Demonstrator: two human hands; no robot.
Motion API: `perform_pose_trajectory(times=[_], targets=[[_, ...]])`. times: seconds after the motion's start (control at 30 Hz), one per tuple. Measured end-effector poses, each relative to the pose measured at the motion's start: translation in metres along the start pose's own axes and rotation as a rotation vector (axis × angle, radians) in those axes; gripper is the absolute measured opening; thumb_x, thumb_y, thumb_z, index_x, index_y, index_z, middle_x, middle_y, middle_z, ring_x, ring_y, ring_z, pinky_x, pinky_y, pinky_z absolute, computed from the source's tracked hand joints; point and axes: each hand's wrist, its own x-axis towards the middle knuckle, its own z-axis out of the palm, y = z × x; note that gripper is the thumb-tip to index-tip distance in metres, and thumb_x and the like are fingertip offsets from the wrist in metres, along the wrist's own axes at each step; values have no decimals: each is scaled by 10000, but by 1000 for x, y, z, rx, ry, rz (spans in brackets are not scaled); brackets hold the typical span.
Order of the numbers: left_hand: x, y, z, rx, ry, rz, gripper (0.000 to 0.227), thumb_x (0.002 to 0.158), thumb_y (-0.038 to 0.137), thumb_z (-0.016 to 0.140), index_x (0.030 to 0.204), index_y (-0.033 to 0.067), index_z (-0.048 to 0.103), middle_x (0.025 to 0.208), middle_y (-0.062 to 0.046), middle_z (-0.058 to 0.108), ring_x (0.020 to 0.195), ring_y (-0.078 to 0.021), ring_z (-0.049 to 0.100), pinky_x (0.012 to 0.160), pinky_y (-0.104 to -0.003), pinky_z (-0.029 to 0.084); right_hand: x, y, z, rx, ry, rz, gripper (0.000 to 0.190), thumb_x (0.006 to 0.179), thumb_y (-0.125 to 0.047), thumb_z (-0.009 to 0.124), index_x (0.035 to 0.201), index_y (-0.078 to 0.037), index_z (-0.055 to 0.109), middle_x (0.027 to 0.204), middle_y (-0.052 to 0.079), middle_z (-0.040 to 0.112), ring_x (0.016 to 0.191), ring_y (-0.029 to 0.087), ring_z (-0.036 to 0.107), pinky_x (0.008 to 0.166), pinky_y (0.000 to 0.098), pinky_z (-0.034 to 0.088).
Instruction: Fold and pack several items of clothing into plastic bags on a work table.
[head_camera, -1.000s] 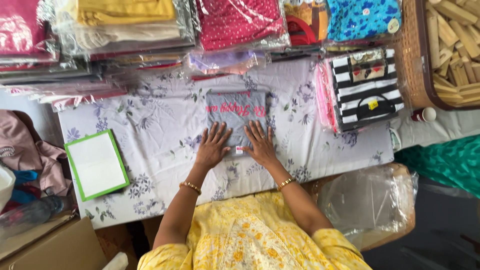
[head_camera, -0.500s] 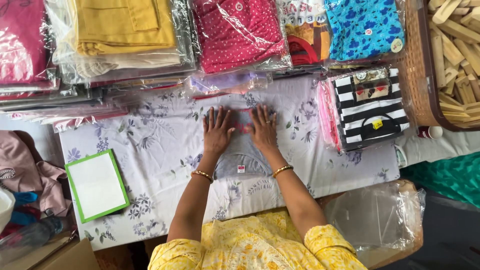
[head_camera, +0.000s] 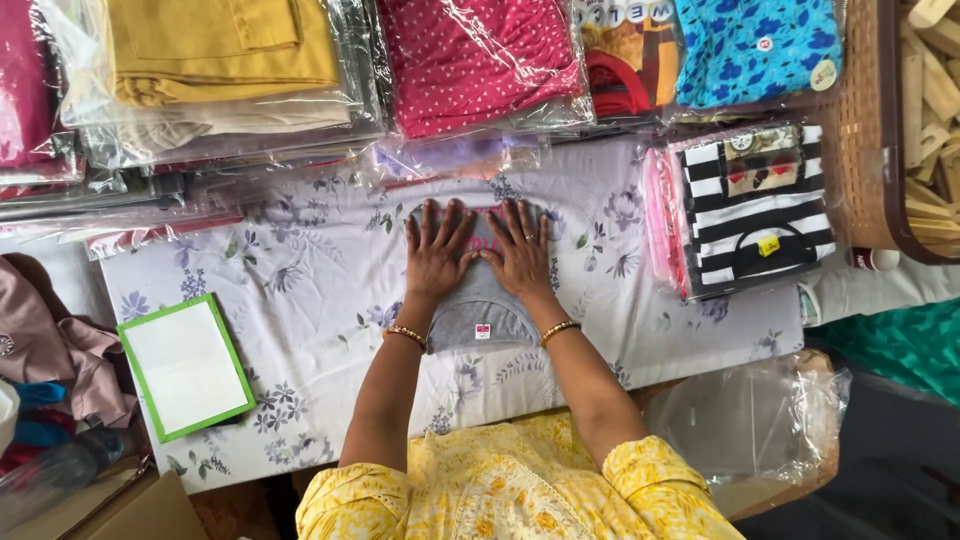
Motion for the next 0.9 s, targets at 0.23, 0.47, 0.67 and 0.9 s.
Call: perform_pose_trajectory(times=[0.23, 0.47, 0.67, 0.9], targets=[[-32, -4, -1, 66, -139, -8, 790, 919, 725, 412, 1616, 397, 234, 1719, -28, 126, 1560, -413, 27, 1141, -763, 1, -27, 5, 2, 26, 20, -35, 736, 993, -577, 497, 1633, -275, 294, 1717, 98, 165, 1587, 321, 68, 1231, 640, 41], [-189, -7, -12, 33, -190, 59, 749, 933, 639, 451, 1602, 375, 241, 1704, -41, 133, 1555, -411, 43, 1167, -722, -14, -171, 6, -5, 117, -59, -54, 732, 976, -519, 522, 1608, -217, 310, 1709, 104, 170, 1580, 328, 113, 1228, 624, 46], [-282, -15, -28, 119, -162, -37, 676, 954, 573, 407, 1573, 338, 273, 1684, -11, 148, 1560, -315, 61, 1176, -716, -25, -237, 17, 5, 86, -14, -6, 707, 971, -510, 526, 1584, -203, 351, 1685, 80, 247, 1575, 276, 158, 1255, 551, 61], [-378, -69, -15, 188, -6, -714, 753, 971, 579, 335, 1610, 206, 198, 1736, -37, 27, 1601, -246, -9, 1209, -680, -31, -254, 26, 5, 49, 35, 30, 694, 1004, -543, 439, 1592, -188, 339, 1695, 47, 237, 1585, 238, 157, 1272, 506, 66]])
